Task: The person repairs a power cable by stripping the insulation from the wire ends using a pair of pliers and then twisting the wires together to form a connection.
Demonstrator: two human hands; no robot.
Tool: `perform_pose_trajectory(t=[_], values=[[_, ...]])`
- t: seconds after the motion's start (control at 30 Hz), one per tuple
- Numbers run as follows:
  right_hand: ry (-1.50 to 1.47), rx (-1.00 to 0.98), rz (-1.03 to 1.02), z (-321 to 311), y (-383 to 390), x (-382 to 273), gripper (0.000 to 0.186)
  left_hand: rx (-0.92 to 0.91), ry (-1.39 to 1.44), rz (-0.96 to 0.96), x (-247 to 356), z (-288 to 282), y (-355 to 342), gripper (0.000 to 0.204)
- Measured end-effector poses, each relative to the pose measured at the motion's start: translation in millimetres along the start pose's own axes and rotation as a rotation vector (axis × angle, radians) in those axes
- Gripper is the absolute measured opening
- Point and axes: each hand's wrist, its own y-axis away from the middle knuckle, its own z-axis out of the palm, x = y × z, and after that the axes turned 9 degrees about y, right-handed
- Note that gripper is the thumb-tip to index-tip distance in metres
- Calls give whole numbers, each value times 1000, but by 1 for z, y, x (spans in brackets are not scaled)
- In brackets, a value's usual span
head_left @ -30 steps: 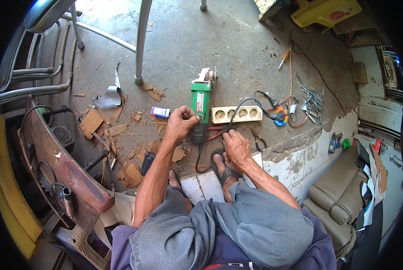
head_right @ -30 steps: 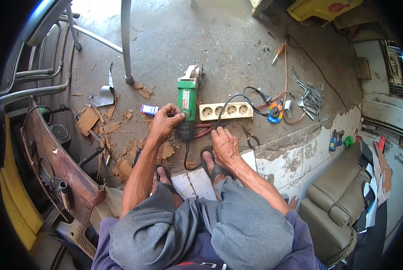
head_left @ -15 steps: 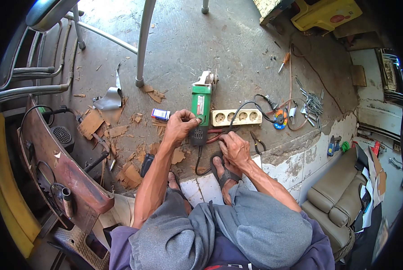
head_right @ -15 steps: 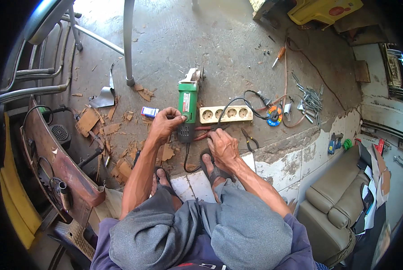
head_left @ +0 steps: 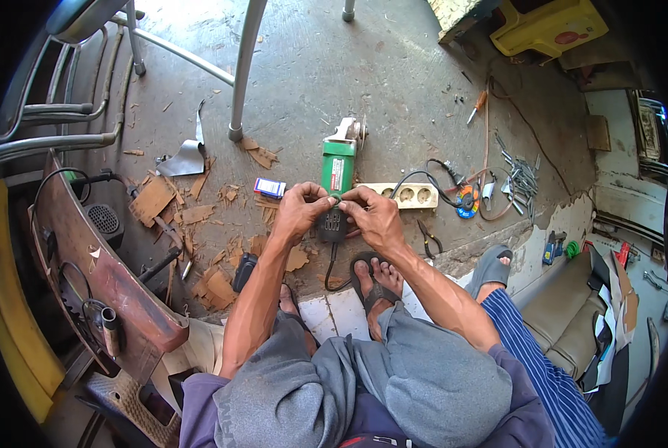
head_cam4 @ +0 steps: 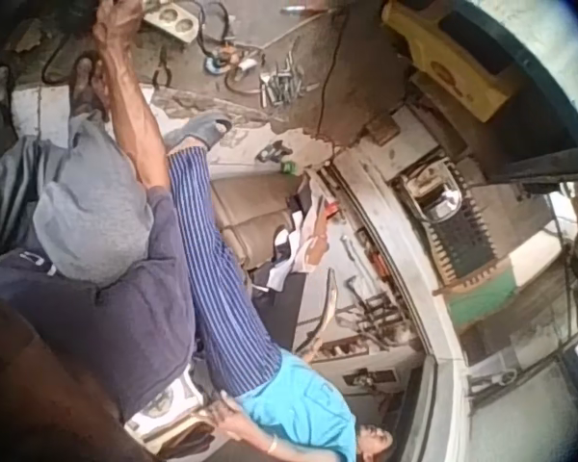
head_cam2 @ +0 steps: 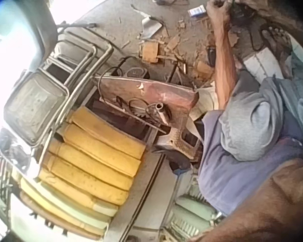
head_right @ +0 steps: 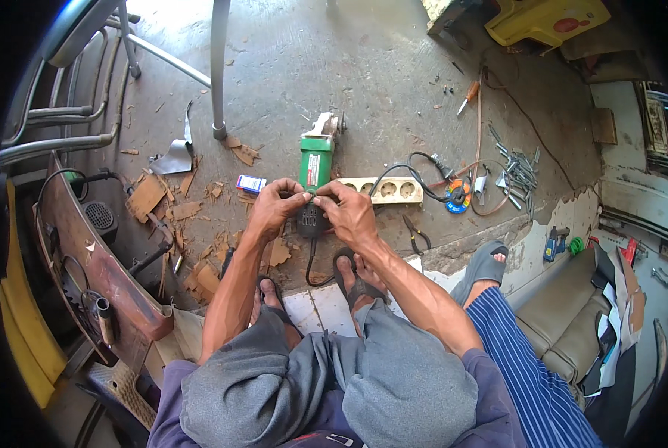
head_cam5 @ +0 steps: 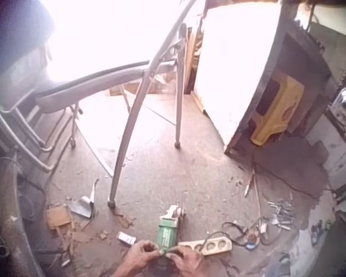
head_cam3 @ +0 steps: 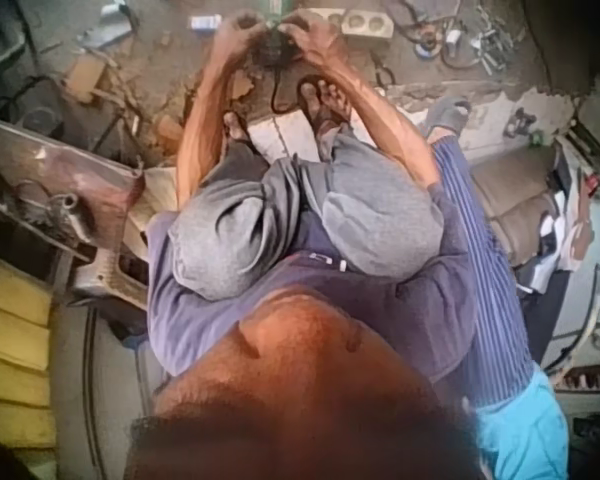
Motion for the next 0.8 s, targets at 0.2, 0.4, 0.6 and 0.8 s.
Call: perform_pose_trajectory(t=[0.2,0.4,0.6,0.8], values=[[-17,-34,63,0,-3,-8,18,46,-76,22,-1,1,-2,21],[-100,-72,221,1,-7,-15,16,48,-171,65,1,3,-1,17],[-76,-37,179,5,-7,-11,18,61,-207,57,2,2,1,18],[-21,-16,179,5,-12,-14,17,65,-237,79,7,2,3,22]])
